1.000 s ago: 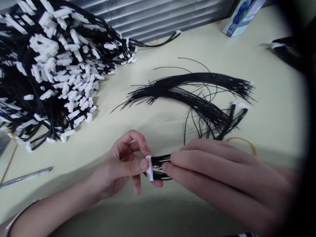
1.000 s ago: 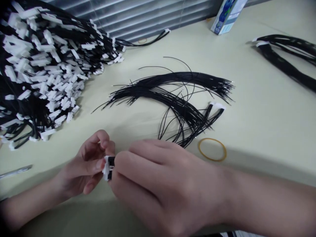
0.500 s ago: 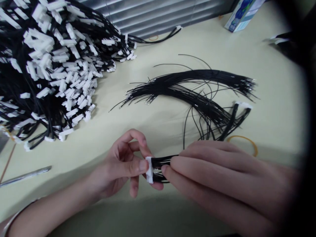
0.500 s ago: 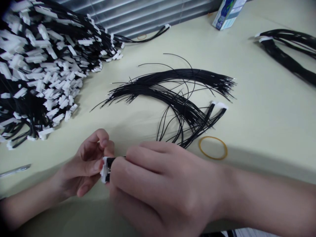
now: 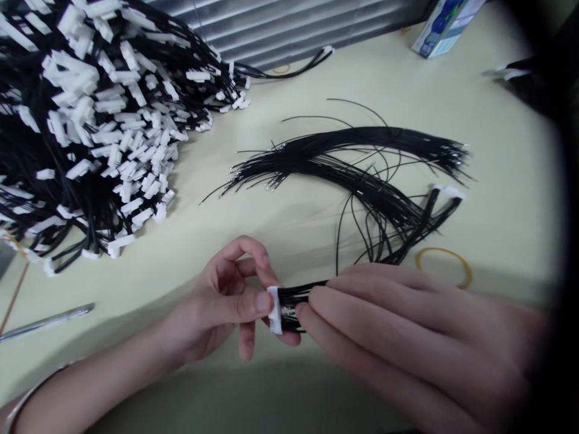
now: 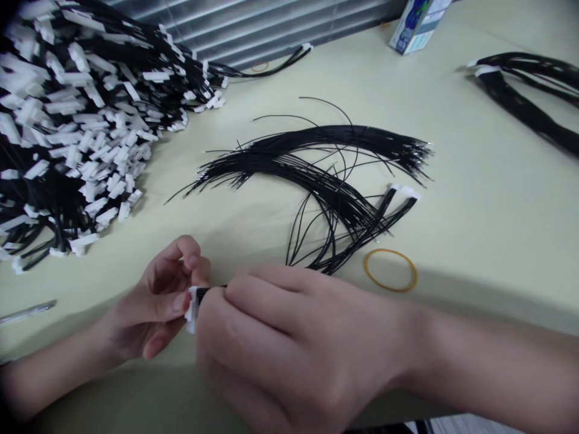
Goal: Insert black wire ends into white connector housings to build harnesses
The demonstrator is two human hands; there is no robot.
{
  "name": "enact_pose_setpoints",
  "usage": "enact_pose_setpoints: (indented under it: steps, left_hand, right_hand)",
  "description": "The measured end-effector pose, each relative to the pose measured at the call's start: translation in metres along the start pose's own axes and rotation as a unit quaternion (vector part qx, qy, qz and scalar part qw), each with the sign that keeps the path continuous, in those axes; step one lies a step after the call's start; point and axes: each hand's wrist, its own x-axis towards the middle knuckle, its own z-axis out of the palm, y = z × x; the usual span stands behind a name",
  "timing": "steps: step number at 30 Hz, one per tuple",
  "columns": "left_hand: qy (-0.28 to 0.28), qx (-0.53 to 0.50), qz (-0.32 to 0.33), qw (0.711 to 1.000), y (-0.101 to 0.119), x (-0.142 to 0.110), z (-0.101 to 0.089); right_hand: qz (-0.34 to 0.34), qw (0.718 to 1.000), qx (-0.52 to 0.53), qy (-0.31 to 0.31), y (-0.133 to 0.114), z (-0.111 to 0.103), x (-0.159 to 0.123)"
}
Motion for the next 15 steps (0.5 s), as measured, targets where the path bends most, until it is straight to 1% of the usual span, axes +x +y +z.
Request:
enact_pose_setpoints:
  steps: [4,6,8,10,13,15]
  left_hand:
    - [-0.002,-0.002,0.001,1.0,0.0,-0.001,0.0]
    - [0.0,-0.002,0.001,1.0,0.0,-0.001,0.0]
    - [0.005,0.001,0.001,1.0,0.0,-0.001,0.0]
    - [0.01,0.009,-0.001,1.0,0.001,-0.001,-0.001]
    - [0.016,0.022,0.002,1.0,0.001,-0.001,-0.001]
    - [0.025,0.028,0.004,0.999,0.001,-0.001,-0.001]
  right_hand:
    - [0.011,1.0,-0.007,-0.013,-0.006,-0.001,-0.012]
    - [0.008,1.0,-0.014,-0.014,-0.005,-0.004,-0.012]
    - [-0.005,1.0,-0.022,-0.001,-0.002,-0.006,-0.007]
    - [-0.03,0.999,-0.029,0.028,0.002,-0.008,0.001]
    - [-0.066,0.991,-0.026,0.11,0.009,-0.01,0.014]
    - [-0.072,0.989,-0.004,0.132,0.012,-0.01,0.018]
